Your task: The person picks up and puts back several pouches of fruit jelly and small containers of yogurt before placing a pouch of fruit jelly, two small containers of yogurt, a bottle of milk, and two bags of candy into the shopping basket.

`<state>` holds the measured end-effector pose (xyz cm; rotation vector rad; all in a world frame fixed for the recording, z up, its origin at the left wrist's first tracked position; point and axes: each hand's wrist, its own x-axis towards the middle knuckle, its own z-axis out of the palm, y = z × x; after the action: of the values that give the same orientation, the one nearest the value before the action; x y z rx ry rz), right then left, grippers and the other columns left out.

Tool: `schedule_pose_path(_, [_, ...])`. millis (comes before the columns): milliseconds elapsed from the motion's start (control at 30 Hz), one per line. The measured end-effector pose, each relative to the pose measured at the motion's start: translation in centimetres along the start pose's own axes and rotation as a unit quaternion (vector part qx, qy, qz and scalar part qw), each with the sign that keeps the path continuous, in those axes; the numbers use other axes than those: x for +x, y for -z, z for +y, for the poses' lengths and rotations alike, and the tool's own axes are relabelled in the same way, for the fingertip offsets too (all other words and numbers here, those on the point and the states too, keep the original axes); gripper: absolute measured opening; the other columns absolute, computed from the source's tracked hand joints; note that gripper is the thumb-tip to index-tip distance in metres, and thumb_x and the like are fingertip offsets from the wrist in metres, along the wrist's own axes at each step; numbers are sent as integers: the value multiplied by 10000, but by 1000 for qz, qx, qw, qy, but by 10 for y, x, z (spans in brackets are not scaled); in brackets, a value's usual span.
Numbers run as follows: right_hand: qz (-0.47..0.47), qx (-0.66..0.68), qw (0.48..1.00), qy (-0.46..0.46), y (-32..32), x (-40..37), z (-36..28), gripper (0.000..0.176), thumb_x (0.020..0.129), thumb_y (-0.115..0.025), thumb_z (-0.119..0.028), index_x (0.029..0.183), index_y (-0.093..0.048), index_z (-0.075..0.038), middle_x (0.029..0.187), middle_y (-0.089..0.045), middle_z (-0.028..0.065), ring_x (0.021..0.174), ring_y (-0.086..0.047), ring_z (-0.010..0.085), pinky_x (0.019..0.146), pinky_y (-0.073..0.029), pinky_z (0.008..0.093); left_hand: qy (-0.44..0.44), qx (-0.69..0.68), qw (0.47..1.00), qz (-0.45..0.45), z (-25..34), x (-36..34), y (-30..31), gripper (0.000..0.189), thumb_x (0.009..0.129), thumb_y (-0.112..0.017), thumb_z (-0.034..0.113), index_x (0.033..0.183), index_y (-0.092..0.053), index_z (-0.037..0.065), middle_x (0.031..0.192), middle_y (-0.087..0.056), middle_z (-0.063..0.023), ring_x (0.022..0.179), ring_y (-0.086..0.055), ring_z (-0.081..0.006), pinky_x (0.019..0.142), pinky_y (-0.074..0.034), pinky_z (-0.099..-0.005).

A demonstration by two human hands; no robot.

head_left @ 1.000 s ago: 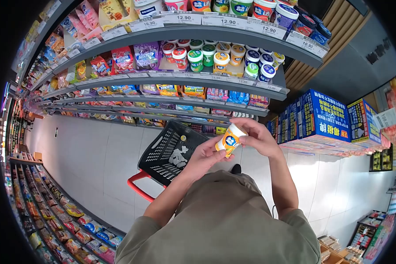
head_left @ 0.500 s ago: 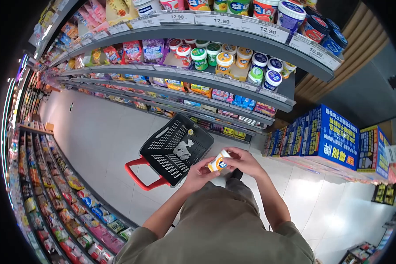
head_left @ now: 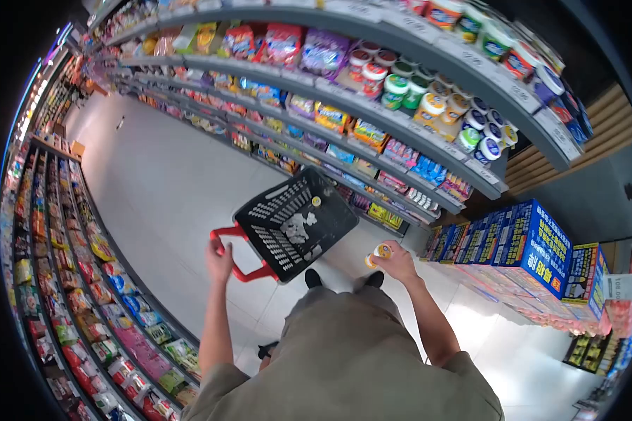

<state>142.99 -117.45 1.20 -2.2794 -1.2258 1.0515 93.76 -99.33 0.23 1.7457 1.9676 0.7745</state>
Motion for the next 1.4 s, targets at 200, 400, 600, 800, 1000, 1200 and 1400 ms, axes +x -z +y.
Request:
schedule_pose_path(200, [0,-9,999,-48,-61,10,-2,680,725,-820,-491,1214,-584,-82,1068,-711,175,1022,-691,316,875,-533,405,101,148,983,26,-71,45,6,629,871,-704,391,1306,-523,-26,1288,-547,-261,1173,-558,-391,1008,-446,-444])
schedule_pose_path(400, [-12,-46,997,-59,-105,67,-18,702,750,-803,-464,1283,-534,-97,1120,-693,188,1064,-668,347,915,-516,407,106,-32,992,-60,-62,41,-32,470,985,-587,282,1330,-428,6,1038,-650,-178,957,-666,-322,854,-528,-392])
schedule_pose_path(600, [-14,-37,999,17,-187,211,-21,647,794,-778,-386,1307,-530,-81,1184,-662,200,1112,-630,371,944,-497,426,205,-282,937,-11,-69,34,-54,322,1013,-552,157,1288,-455,20,936,-666,-97,773,-652,-151,673,-503,-275])
schedule_pose_path(800, [-89,-101,990,-33,-352,385,19,588,813,-758,-375,1294,-523,-130,1147,-668,226,1072,-646,403,904,-518,466,287,-189,938,50,-49,38,-57,358,1001,-567,166,1299,-484,-14,859,-632,-75,766,-612,-145,711,-487,-284])
schedule_pose_path(1000, [-88,-160,982,-54,-502,514,96,621,769,-797,-368,1279,-520,-148,1139,-671,192,1049,-655,392,890,-524,467,306,-85,942,105,-58,28,-60,373,969,-546,214,1235,-476,-39,759,-574,-71,639,-485,-120,608,-378,-258])
schedule_pose_path(1200, [-62,-218,974,-22,-545,564,131,628,762,-785,-250,1290,-467,-127,1169,-608,222,1053,-646,397,878,-546,471,304,-109,942,94,-63,16,-47,327,1007,-517,254,1162,-499,-34,734,-434,-16,653,-401,-112,608,-341,-262])
schedule_pose_path(1400, [-55,-239,968,-45,-534,551,119,818,769,-758,-280,1474,-362,-156,1265,-591,228,1151,-599,394,966,-495,479,310,-116,942,57,-66,22,-45,321,973,-547,269,1093,-532,-29,703,-509,-48,622,-467,-119,570,-357,-256])
